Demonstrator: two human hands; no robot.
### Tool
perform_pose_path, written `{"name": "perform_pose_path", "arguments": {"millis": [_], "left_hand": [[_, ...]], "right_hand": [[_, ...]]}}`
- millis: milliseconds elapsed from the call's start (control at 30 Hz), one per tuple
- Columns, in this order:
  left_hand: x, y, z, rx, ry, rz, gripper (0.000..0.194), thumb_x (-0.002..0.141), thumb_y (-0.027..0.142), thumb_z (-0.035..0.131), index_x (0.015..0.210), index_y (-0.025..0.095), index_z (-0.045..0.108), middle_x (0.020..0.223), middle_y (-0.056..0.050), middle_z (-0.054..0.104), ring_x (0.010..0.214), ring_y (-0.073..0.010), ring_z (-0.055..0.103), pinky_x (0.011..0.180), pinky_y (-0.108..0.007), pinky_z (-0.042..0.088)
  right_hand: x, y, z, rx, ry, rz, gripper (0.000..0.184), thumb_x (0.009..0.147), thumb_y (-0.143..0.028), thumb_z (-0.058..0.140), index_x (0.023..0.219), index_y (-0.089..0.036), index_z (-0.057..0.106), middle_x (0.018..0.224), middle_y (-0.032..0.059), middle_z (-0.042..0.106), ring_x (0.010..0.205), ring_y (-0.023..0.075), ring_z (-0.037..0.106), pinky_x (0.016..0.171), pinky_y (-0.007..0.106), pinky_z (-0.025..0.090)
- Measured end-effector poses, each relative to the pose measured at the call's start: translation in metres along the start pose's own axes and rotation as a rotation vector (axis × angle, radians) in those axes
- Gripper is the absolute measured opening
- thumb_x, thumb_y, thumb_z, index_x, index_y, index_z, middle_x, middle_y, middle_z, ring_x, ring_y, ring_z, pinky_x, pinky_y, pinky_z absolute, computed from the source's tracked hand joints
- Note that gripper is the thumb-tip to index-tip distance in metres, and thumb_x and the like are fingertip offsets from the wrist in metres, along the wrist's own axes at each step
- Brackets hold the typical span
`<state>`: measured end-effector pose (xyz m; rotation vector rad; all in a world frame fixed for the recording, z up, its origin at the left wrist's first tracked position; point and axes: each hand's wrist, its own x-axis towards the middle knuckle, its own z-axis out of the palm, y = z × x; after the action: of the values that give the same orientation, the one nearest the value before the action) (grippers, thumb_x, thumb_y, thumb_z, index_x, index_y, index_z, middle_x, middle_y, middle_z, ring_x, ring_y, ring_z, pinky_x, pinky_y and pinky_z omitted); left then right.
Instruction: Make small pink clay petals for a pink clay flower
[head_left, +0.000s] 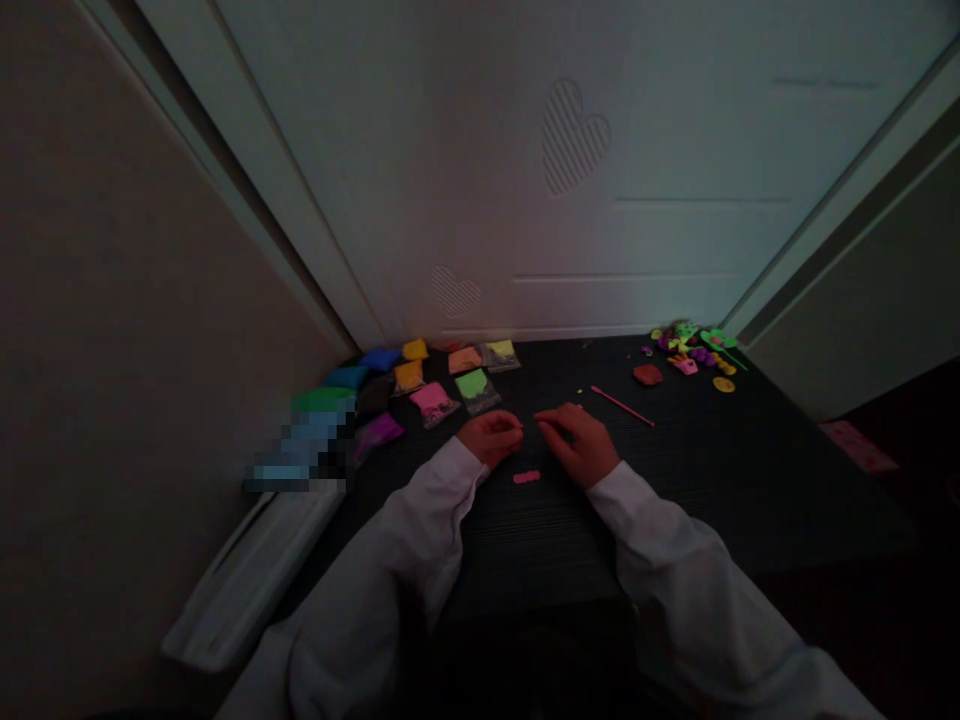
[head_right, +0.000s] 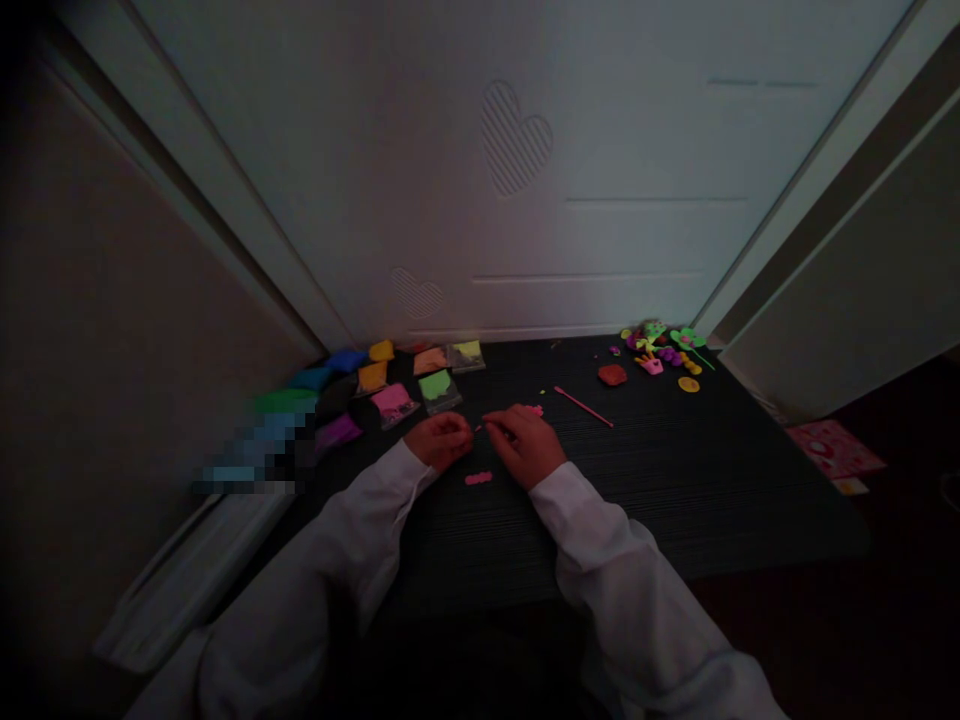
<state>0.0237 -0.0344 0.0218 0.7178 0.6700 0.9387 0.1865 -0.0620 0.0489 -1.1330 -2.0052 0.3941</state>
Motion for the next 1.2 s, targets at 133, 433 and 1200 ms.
{"name": "perform_pose_path", "arguments": {"millis": [133, 433, 1200], "left_hand": [[0.0000, -0.0006, -0.0016, -0.001, -0.004, -0.012, 0.020, 0.050, 0.012, 0.067, 0.068, 0.011, 0.059, 0.058, -0.002, 0.060, 0.054, -0.0083, 0.054, 0.053, -0.019, 0.042], [-0.0005, 0.0030, 0.0032, 0.017, 0.061, -0.008, 0.024, 0.043, 0.009, 0.069, 0.065, 0.011, 0.060, 0.060, -0.001, 0.061, 0.053, -0.0071, 0.054, 0.051, -0.017, 0.041], [0.0005, 0.0035, 0.0017, -0.009, 0.085, -0.024, 0.023, 0.047, 0.010, 0.068, 0.068, 0.011, 0.059, 0.060, -0.003, 0.061, 0.055, -0.0086, 0.055, 0.054, -0.019, 0.042]], "right_hand": [[-0.0004, -0.0009, 0.0003, -0.005, 0.011, 0.002, 0.021, 0.076, -0.023, 0.040, 0.092, -0.019, 0.052, 0.078, 0.0027, 0.052, 0.073, 0.0113, 0.048, 0.067, 0.024, 0.038], [-0.0001, 0.0006, 0.0002, -0.014, -0.015, -0.003, 0.021, 0.076, -0.022, 0.040, 0.092, -0.019, 0.052, 0.079, 0.0030, 0.052, 0.074, 0.0113, 0.048, 0.067, 0.024, 0.038], [-0.0008, 0.0003, 0.0011, -0.020, -0.025, 0.015, 0.021, 0.076, -0.023, 0.039, 0.091, -0.020, 0.053, 0.077, 0.0028, 0.053, 0.070, 0.0112, 0.048, 0.065, 0.025, 0.039]]}}
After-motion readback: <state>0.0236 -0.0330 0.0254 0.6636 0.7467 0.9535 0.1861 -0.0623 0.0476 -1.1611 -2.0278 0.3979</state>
